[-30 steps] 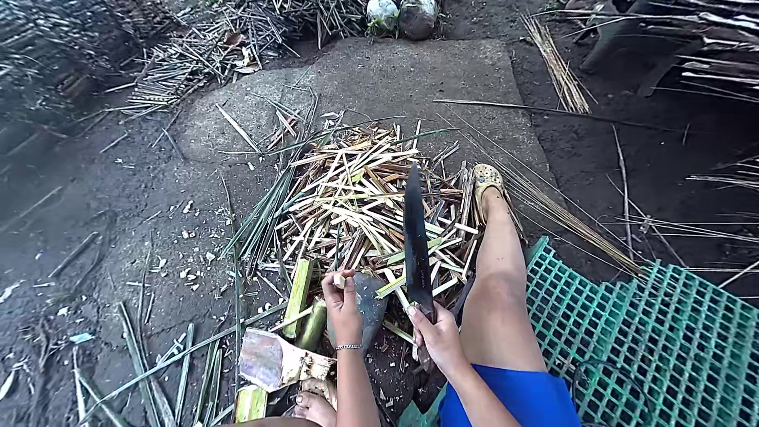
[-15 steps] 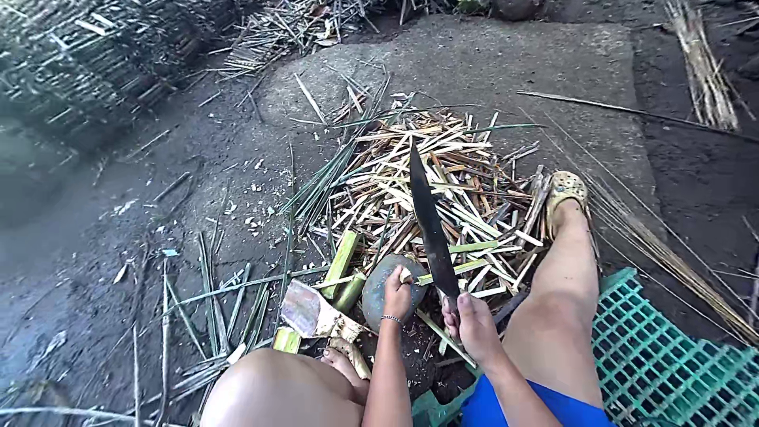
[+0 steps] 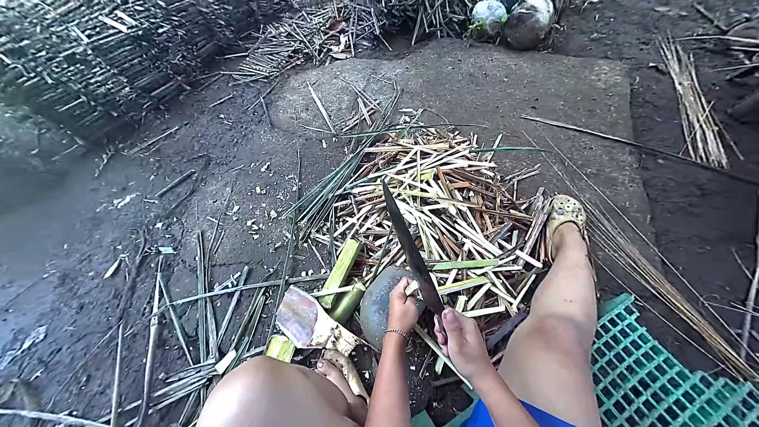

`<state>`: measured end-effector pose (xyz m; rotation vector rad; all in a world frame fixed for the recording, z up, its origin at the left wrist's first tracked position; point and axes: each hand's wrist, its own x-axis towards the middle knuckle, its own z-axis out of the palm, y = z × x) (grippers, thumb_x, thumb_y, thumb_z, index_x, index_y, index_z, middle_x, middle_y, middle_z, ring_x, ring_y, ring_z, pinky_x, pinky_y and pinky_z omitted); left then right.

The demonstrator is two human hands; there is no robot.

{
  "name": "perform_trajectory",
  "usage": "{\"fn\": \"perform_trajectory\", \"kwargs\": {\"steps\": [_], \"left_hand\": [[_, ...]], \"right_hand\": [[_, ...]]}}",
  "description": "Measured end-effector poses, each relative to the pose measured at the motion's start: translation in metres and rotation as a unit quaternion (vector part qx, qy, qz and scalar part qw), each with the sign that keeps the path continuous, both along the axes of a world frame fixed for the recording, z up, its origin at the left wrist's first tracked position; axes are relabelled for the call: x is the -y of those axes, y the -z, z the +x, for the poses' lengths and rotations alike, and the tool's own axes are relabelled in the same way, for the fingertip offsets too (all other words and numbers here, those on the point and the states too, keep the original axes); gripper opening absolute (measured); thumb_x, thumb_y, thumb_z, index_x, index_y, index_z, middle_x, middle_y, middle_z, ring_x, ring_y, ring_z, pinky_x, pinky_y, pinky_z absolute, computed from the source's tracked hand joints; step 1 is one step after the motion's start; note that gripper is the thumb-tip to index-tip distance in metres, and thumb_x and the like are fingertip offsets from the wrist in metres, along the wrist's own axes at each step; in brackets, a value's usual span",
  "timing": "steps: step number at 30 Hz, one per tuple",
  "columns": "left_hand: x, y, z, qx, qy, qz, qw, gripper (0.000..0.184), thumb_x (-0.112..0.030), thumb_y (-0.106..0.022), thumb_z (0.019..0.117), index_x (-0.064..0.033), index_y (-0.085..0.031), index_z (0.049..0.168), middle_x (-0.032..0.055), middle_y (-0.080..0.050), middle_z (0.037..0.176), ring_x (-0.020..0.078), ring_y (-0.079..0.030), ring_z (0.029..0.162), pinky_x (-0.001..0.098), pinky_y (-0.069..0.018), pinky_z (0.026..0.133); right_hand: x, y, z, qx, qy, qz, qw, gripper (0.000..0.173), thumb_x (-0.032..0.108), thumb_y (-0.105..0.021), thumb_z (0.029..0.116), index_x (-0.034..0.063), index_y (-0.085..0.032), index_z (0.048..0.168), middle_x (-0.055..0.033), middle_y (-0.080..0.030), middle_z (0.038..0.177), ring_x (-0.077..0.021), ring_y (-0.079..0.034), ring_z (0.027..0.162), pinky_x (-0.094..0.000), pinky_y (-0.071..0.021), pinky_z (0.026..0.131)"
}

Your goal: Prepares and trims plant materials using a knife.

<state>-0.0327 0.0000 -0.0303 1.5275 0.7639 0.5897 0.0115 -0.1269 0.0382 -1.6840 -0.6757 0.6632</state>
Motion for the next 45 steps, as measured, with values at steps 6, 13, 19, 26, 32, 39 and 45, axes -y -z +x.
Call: {"fn": "perform_trajectory", "kwargs": {"steps": [6,13,19,26,32,39,45], "left_hand": [[0.003,0.005,0.0,-0.005,-0.01,0.036,0.999,0.018,0.006,-0.046,0.0875,0.0038,-0.064,0.088,0.006,-0.062,0.081,0.0093,-0.059,0.08,0.0295,-0.0494,0.078],[0.008,-0.013,-0.002,0.037,-0.054,0.086,0.994,0.014,0.003,-0.05,0.0828,0.0006,-0.062,0.078,0.0033,-0.062,0.078,0.0073,-0.059,0.08,0.0262,-0.0489,0.079],[0.017,-0.011,0.007,-0.023,-0.042,0.07,0.996,0.017,0.009,-0.05,0.0859,0.0055,-0.067,0.085,0.0133,-0.066,0.084,0.0201,-0.065,0.084,0.0389,-0.0521,0.082],[0.002,0.002,-0.009,-0.087,0.002,0.052,0.995,0.068,0.022,-0.047,0.0796,0.0037,-0.048,0.145,0.0248,-0.049,0.149,0.0367,-0.046,0.141,0.052,-0.0348,0.118],[-0.041,-0.019,-0.036,0.06,-0.388,-0.009,0.919,0.077,0.013,-0.041,0.0844,0.0071,-0.016,0.157,0.0321,-0.023,0.16,0.0352,-0.045,0.136,0.0417,-0.0459,0.105],[-0.05,-0.064,-0.037,0.141,-0.485,-0.052,0.861,0.086,0.017,-0.043,0.0851,-0.0044,-0.009,0.161,0.0254,-0.015,0.164,0.031,-0.046,0.133,0.0404,-0.0501,0.096],[-0.048,-0.06,-0.043,0.143,-0.51,-0.083,0.844,0.085,0.021,-0.045,0.0849,-0.0044,-0.014,0.16,0.0242,-0.02,0.161,0.0275,-0.051,0.125,0.0357,-0.0516,0.09]], "right_hand": [[0.006,-0.002,0.0,0.017,-0.01,-0.018,1.0,0.058,0.064,-0.036,0.1019,0.0171,-0.057,0.075,0.0136,-0.046,0.057,0.0039,-0.044,0.046,-0.0171,-0.0411,0.044],[0.019,-0.028,-0.01,0.073,-0.003,-0.06,0.995,0.063,0.067,-0.033,0.1028,0.0167,-0.057,0.074,0.0116,-0.045,0.056,0.0029,-0.044,0.046,-0.0185,-0.0401,0.044],[0.015,-0.036,0.003,-0.004,0.011,-0.148,0.989,0.054,0.05,-0.034,0.1062,0.012,-0.06,0.079,0.0071,-0.045,0.057,-0.0045,-0.045,0.046,-0.0253,-0.0422,0.046],[0.0,-0.033,0.018,-0.085,0.003,-0.181,0.98,0.057,0.046,-0.029,0.111,0.0067,-0.058,0.082,0.002,-0.045,0.058,-0.0096,-0.043,0.044,-0.0285,-0.0426,0.045],[0.016,-0.081,0.01,-0.03,0.071,0.053,0.996,0.058,0.068,-0.032,0.1028,0.0218,-0.055,0.078,0.0151,-0.047,0.055,0.003,-0.044,0.043,-0.017,-0.042,0.04],[-0.021,-0.006,0.028,-0.094,-0.022,-0.276,0.956,0.061,0.051,-0.027,0.111,0.0028,-0.06,0.091,-0.0024,-0.048,0.062,-0.0142,-0.047,0.048,-0.0339,-0.0457,0.05],[0.009,-0.088,0.028,0.004,0.0,-0.161,0.987,0.054,0.05,-0.028,0.1083,0.013,-0.057,0.081,0.0072,-0.044,0.057,-0.0042,-0.044,0.044,-0.0242,-0.0426,0.044]]}}
